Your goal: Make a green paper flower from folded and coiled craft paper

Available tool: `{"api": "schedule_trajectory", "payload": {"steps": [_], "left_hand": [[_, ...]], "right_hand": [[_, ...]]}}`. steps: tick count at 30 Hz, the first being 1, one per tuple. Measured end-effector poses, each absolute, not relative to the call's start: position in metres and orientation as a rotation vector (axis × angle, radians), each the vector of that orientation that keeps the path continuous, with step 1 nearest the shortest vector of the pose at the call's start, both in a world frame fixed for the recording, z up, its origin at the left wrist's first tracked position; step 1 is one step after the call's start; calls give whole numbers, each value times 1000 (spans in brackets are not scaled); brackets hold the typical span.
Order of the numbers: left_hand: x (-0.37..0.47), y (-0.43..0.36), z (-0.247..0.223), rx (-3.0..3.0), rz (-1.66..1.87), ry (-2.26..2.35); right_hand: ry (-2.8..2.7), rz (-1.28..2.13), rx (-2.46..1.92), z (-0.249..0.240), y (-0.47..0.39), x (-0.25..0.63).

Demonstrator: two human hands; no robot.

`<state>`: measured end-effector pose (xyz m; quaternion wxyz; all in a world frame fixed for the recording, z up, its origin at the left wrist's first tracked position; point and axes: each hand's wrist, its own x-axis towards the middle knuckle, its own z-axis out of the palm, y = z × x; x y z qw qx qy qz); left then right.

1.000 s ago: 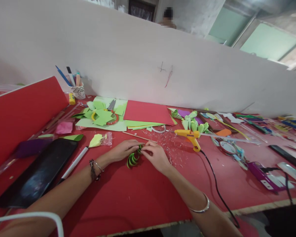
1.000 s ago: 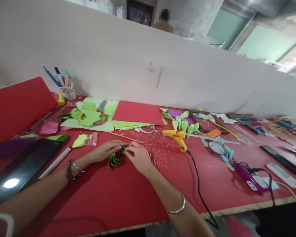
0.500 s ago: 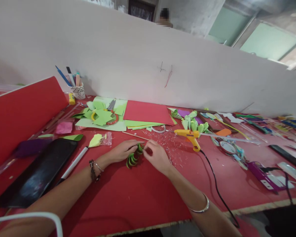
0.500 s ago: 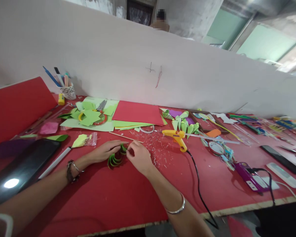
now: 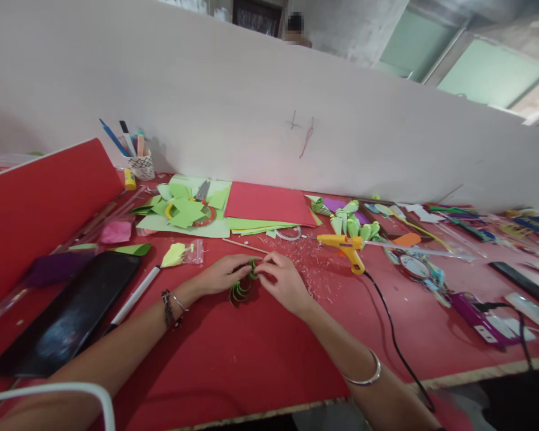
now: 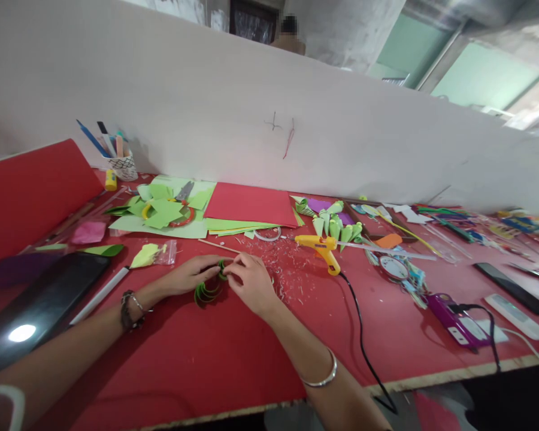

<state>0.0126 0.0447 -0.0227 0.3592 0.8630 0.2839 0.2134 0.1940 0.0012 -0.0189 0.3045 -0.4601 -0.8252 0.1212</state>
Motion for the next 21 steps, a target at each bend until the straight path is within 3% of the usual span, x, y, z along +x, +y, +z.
{"api": "schedule_trajectory", "payload": {"steps": [21], "left_hand": [[15, 43, -21, 2253, 563, 798]], "right_hand": [[-2176, 404, -1230, -23, 2, 190]]}}
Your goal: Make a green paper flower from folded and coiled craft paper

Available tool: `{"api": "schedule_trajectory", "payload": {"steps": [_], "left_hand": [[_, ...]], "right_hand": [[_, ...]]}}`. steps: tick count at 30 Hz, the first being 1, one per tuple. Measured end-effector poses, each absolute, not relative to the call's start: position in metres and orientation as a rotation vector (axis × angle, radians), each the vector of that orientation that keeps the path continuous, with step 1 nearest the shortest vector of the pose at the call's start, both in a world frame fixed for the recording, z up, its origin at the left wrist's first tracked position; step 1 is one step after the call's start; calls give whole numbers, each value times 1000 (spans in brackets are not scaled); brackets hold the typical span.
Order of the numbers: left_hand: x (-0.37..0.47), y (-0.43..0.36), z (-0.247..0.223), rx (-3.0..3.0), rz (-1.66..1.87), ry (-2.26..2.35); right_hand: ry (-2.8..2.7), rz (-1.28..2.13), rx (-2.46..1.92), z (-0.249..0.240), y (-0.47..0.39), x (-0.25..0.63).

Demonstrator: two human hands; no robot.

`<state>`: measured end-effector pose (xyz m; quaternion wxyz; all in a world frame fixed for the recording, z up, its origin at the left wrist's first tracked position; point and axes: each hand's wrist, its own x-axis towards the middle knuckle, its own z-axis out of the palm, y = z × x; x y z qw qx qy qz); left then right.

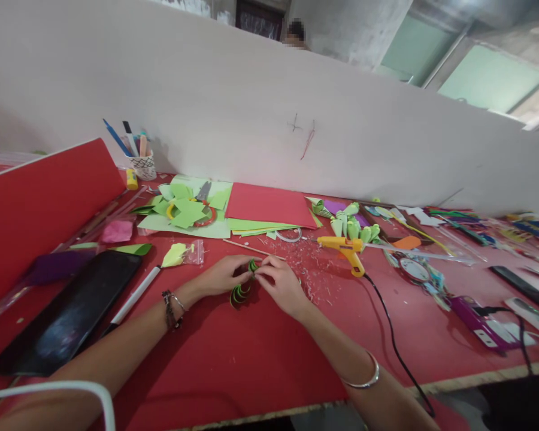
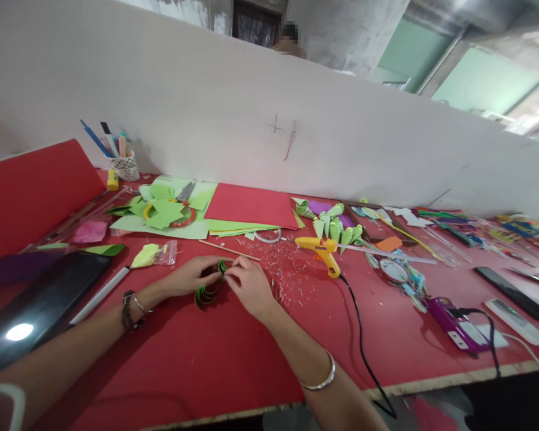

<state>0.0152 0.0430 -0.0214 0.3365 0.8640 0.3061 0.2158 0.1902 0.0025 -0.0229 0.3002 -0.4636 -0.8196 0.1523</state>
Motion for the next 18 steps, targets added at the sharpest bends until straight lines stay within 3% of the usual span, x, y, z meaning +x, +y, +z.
{"api": "schedule_trajectory", "payload": {"steps": [18], "left_hand": [[14, 45, -25, 2224, 561, 745]], "right_hand": [[-2149, 494, -1203, -25, 4, 191]]}}
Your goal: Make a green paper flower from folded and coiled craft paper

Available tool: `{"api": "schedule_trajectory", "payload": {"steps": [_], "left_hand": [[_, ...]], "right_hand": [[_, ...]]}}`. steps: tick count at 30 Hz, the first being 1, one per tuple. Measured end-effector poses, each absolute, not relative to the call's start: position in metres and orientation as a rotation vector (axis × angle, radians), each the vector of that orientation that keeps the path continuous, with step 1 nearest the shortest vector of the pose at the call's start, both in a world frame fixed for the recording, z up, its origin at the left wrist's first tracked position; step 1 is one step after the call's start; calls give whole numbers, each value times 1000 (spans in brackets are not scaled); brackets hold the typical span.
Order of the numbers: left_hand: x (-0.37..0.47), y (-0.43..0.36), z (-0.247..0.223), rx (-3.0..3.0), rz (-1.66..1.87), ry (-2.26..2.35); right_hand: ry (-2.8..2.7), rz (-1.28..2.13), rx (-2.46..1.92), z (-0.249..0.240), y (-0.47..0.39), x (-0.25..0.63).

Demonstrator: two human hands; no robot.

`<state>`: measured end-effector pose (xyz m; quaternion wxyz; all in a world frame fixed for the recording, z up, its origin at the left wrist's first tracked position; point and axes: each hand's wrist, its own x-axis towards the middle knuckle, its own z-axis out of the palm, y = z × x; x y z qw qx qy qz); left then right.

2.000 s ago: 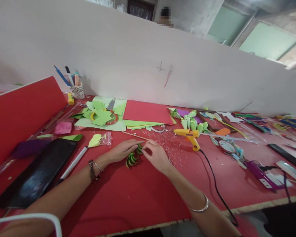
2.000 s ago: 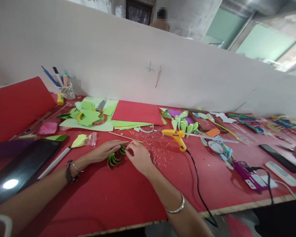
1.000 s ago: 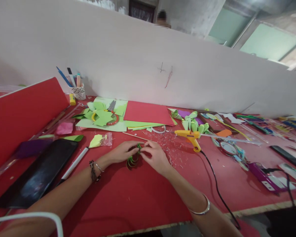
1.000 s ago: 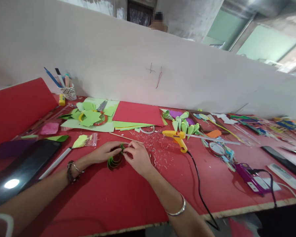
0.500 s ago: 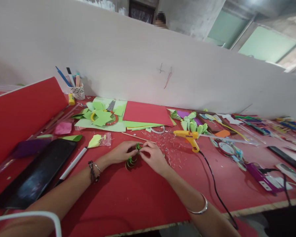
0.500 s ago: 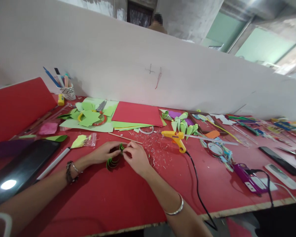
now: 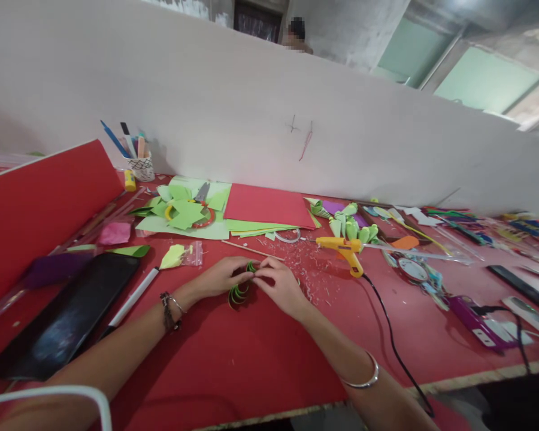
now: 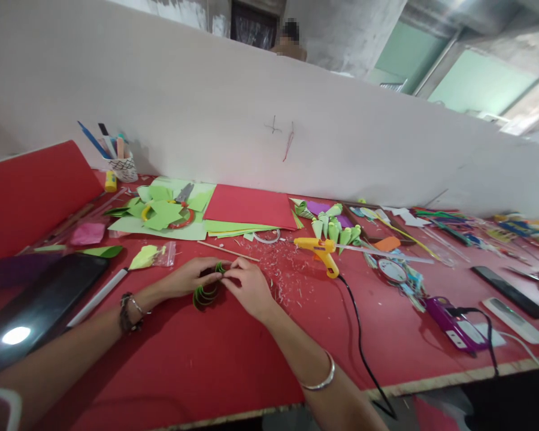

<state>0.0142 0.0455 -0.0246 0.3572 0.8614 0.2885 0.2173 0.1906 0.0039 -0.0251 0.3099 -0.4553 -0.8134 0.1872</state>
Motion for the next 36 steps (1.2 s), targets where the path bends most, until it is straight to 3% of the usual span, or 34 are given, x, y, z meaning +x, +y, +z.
{"api": "schedule_trajectory", "payload": {"steps": [36], "left_hand": [[15, 46, -25, 2271, 568, 726]], "right_hand": [[-2136, 585, -1230, -25, 3, 191]]}}
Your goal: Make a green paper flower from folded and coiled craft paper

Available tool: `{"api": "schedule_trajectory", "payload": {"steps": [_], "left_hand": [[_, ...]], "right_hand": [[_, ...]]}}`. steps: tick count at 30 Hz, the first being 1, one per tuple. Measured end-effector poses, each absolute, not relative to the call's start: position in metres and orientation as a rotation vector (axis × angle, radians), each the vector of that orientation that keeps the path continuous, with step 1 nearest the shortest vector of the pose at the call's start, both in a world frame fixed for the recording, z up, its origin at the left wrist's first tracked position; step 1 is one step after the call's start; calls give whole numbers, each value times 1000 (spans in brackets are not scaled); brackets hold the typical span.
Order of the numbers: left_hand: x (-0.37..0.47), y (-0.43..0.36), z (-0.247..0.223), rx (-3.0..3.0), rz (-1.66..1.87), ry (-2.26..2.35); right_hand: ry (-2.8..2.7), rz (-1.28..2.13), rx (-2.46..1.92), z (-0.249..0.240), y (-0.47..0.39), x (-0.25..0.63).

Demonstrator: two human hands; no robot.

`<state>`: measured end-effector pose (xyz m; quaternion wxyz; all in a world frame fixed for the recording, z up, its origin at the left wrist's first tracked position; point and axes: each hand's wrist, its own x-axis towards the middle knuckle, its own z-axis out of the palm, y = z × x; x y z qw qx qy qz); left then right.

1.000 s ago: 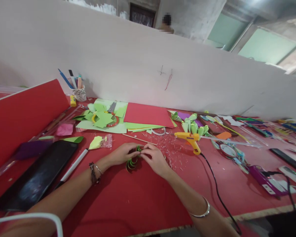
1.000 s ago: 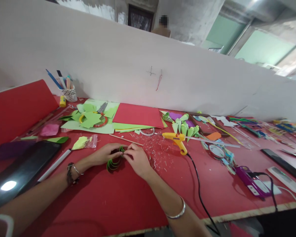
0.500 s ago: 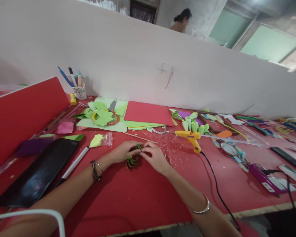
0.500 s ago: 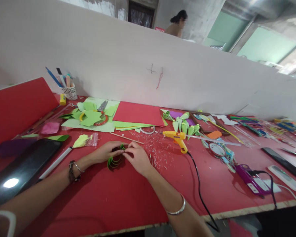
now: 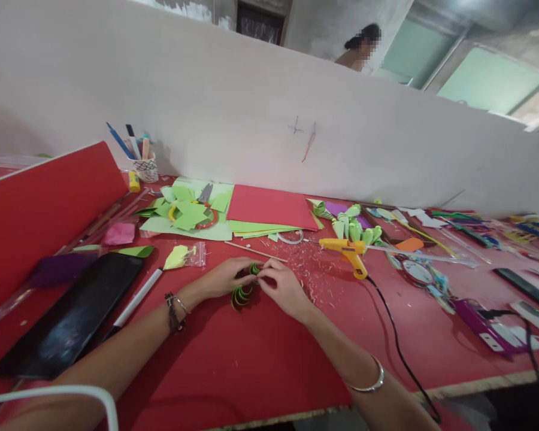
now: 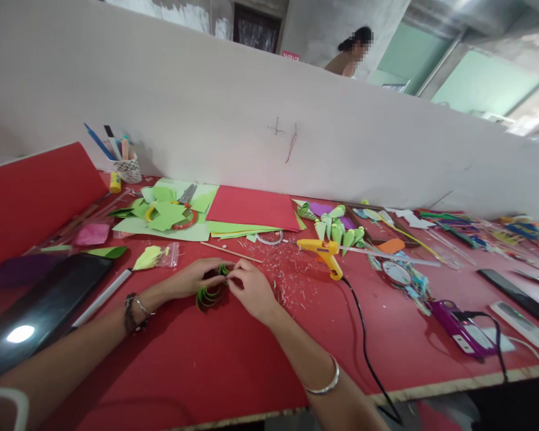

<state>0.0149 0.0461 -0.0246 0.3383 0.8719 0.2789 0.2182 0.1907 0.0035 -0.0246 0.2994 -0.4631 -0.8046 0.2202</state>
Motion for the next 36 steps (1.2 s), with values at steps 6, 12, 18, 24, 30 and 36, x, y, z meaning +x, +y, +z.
{"api": "schedule_trajectory", "payload": {"steps": [6, 12, 18, 24, 30, 36], "left_hand": [[13, 45, -24, 2282, 573, 726], [14, 43, -23, 2315, 640, 767], [14, 45, -25, 2292, 663, 781], [14, 45, -25, 2282, 697, 811], [14, 45, -23, 2280, 737, 801], [16, 43, -21, 2256, 773, 782]], "right_hand": [[-2105, 570, -1270, -25, 4, 191], [-2089, 543, -1332, -23, 4, 192], [-2080, 533, -1363, -23, 4, 193], [-2076, 511, -1363, -21, 3, 192], [-1932, 478, -1393, -18, 3, 192], [-1957, 557, -1265, -17, 3, 192]]}}
